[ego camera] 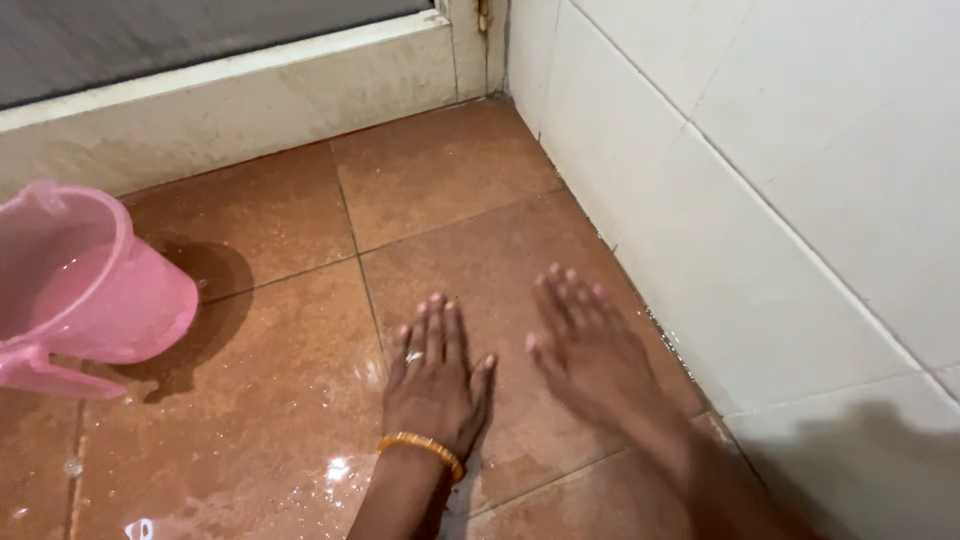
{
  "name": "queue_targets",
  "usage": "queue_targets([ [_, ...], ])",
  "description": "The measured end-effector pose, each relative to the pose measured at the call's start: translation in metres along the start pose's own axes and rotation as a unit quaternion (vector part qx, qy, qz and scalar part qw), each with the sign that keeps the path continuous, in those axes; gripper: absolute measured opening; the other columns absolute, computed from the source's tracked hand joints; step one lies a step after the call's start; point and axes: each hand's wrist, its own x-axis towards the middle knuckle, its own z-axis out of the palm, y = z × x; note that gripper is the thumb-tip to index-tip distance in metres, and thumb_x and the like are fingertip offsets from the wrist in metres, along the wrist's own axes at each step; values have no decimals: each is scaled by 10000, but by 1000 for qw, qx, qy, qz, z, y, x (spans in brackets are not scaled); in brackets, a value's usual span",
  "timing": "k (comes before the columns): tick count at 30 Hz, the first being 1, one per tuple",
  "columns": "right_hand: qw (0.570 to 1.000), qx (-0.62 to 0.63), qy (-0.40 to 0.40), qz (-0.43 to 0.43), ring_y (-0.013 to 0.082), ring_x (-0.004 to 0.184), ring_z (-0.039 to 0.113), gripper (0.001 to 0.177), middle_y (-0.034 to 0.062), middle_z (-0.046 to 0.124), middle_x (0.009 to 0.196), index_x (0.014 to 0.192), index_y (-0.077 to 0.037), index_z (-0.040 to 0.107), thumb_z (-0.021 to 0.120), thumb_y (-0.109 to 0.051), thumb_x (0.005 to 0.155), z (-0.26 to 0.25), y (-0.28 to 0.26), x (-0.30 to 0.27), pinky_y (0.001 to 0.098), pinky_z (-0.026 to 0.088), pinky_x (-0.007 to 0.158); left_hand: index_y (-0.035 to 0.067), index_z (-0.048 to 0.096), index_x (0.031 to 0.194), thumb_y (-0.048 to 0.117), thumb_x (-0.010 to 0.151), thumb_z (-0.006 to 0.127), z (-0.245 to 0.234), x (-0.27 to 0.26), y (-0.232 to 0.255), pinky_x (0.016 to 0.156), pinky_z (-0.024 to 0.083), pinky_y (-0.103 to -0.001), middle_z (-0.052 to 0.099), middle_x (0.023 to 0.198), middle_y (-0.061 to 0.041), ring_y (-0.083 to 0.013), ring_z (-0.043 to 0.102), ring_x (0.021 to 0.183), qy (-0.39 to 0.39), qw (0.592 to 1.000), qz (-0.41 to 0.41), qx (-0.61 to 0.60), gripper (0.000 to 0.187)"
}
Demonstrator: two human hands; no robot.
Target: The person pours water from a pink plastic jug onto a tiled bathroom floor and scrubs the surface with their hands. They repeatedly scoop water from the jug and spread it across the tiles to clean the area.
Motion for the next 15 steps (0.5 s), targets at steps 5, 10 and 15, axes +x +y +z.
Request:
queue_targets([
  [5, 995, 18, 15, 98, 279, 1566, 37, 781, 147, 57, 1700, 1614, -57, 81, 231, -549, 1026, 1, 21, 78, 417, 32, 1247, 55, 40, 1605, 541, 1024, 191, 3, 60, -2, 1236, 32, -393, 18, 1715, -97, -227, 38, 1553, -20, 1000, 9, 5, 773],
  [10, 992, 38, -28, 117, 257, 1578, 12, 773, 110, 37, 1713, 1626, -89, 74, 225, -538, 1015, -9, -9, 121, 423, 26, 1261, 96, 29, 1627, 579, 1013, 208, -5, 105, -36, 1251, 37, -390, 3, 1716, -67, -218, 23, 1569, -39, 999, -38, -8, 802],
  [15, 996, 8, -75, 47, 286, 1568, 14, 754, 126, 4, 1711, 1626, -85, 56, 194, -552, 1051, -18, -48, 116, 439, 11, 1261, 108, 43, 1621, 590, 1016, 195, -7, 101, -77, 1258, 13, -400, -5, 1721, -59, -224, 0, 1576, -19, 996, -86, -18, 788],
])
